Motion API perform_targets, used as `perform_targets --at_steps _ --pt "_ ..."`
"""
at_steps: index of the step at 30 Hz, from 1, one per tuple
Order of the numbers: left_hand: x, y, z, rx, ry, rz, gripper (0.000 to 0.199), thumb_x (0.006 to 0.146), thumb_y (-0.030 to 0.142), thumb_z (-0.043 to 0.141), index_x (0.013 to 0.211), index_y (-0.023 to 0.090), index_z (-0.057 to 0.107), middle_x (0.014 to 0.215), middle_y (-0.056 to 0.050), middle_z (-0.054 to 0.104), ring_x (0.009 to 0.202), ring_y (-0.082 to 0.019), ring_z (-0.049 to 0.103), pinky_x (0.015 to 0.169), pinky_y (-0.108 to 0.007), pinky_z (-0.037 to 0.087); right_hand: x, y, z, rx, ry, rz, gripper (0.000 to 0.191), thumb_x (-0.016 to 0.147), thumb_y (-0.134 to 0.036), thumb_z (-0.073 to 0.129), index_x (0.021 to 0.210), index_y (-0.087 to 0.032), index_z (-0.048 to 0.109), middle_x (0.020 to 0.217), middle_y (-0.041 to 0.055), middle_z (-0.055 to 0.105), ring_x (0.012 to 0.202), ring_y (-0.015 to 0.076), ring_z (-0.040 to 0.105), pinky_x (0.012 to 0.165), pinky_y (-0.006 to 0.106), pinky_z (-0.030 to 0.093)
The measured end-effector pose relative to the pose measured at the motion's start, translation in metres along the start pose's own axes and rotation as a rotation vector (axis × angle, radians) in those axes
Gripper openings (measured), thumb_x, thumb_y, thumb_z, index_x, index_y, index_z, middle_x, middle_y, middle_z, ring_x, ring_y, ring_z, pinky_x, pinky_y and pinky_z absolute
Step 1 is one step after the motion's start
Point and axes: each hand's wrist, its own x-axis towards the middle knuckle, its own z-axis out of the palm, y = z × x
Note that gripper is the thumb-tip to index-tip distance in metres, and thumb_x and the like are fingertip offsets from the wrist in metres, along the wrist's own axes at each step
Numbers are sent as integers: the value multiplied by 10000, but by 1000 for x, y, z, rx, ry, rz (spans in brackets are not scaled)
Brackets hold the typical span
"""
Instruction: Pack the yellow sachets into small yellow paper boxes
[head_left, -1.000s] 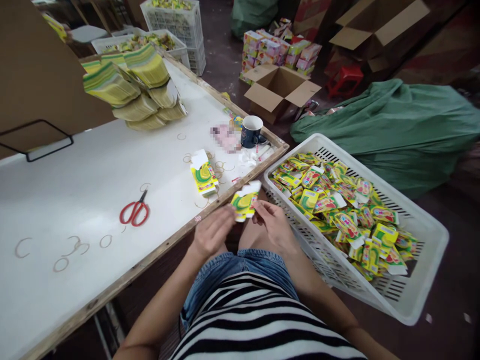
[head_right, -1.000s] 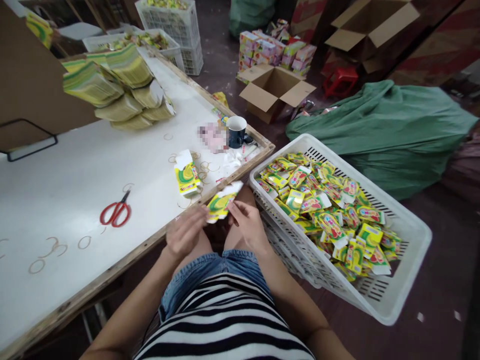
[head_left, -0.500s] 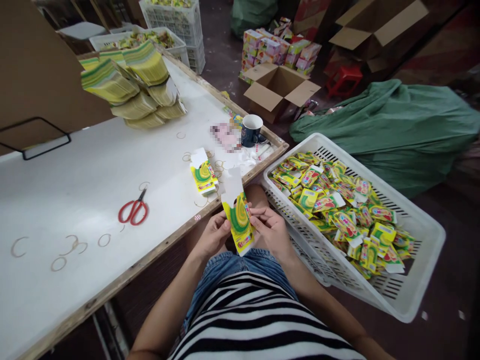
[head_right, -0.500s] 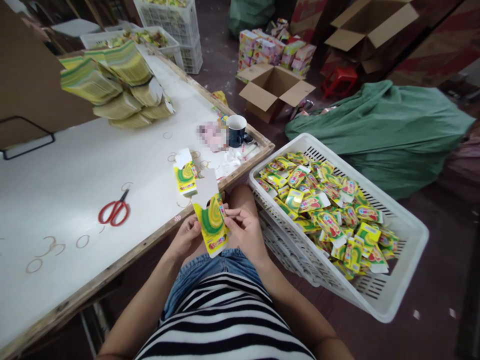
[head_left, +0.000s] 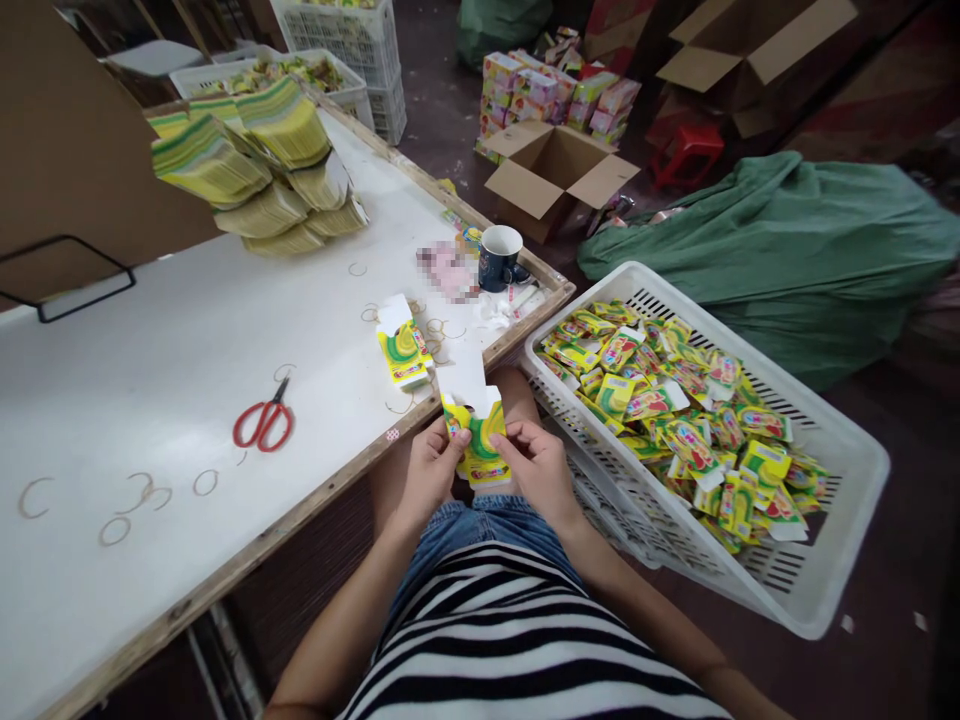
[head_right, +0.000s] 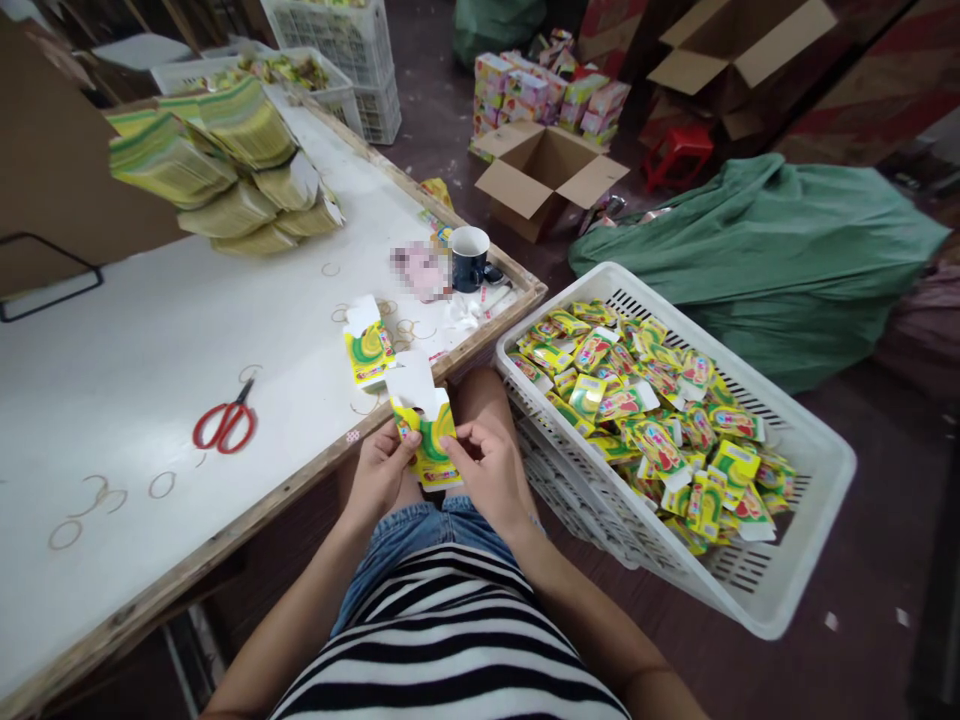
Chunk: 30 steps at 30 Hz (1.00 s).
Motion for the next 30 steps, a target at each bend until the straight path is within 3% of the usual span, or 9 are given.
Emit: perform_targets --at_steps 5,9,11,14,18,21,24,27,30 --pt "-6 5 -2 113 -4 119 672 807 316 769 1348 259 376 1145 -81 705 936 -182 714 812 -302 569 4 5 -3 -82 18 -93 214 831 -357 707 967 -211 628 831 13 674 668 148 625 609 257 509" --pt "-9 14 -10 117 -171 99 659 859 283 718 1410 268 356 1139 -87 698 978 -192 706 837 -308 563 10 -2 -13 -57 -168 -172 533 871 -368 678 1356 -258 488 1058 55 674 810 163 661 683 267 536" --pt "-10 19 -13 79 -260 67 592 865 261 712 1374 249 410 1086 -80 712 966 -196 709 814 -294 565 14 -8 -19 -82 -253 -204 460 905 -408 636 1322 -241 538 1009 51 675 784 158 646 662 260 521" --pt "-11 21 -16 12 -368 2 448 849 216 726 1235 230 499 1035 -57 724 917 -180 720 794 -269 568 20 -17 -26 -149 -343 -240 281 944 -442 580 1056 -203 674 868 33 670 676 142 595 592 254 470" --pt "-12 16 -16 -19 -388 -46 461 814 197 762 1188 235 496 1038 -49 721 905 -179 723 774 -257 572 24 -20 -28 -226 -330 -332 317 969 -430 545 817 -197 697 789 39 661 737 174 609 671 291 481" --pt "-11 12 -15 -10 -354 -56 729 809 221 771 1394 295 341 1086 -59 710 918 -197 722 755 -280 583 25 -16 -25 -165 -248 -321 237 946 -432 587 1002 -220 677 855 36 669 793 185 635 709 299 507" --pt "-10 12 -17 50 -365 -67 689 818 263 762 1396 263 386 1091 -81 712 935 -212 717 753 -280 580 26 -13 -24 -101 -201 -281 375 932 -448 612 1252 -256 575 961 44 687 839 191 654 738 312 530" --pt "-8 12 -18 138 -307 -42 513 830 289 746 1283 217 516 1116 -94 712 975 -215 705 761 -257 570 28 -18 -29 -194 -218 -339 332 962 -503 535 1057 -233 704 1036 86 675 1001 232 630 872 369 511" --pt "-8 11 -17 219 -240 -11 492 844 287 726 1290 223 529 1169 -94 701 997 -216 698 778 -265 572 30 -24 -33 -253 -281 -257 346 935 -511 566 1011 -210 720 902 64 654 855 209 616 736 331 502"
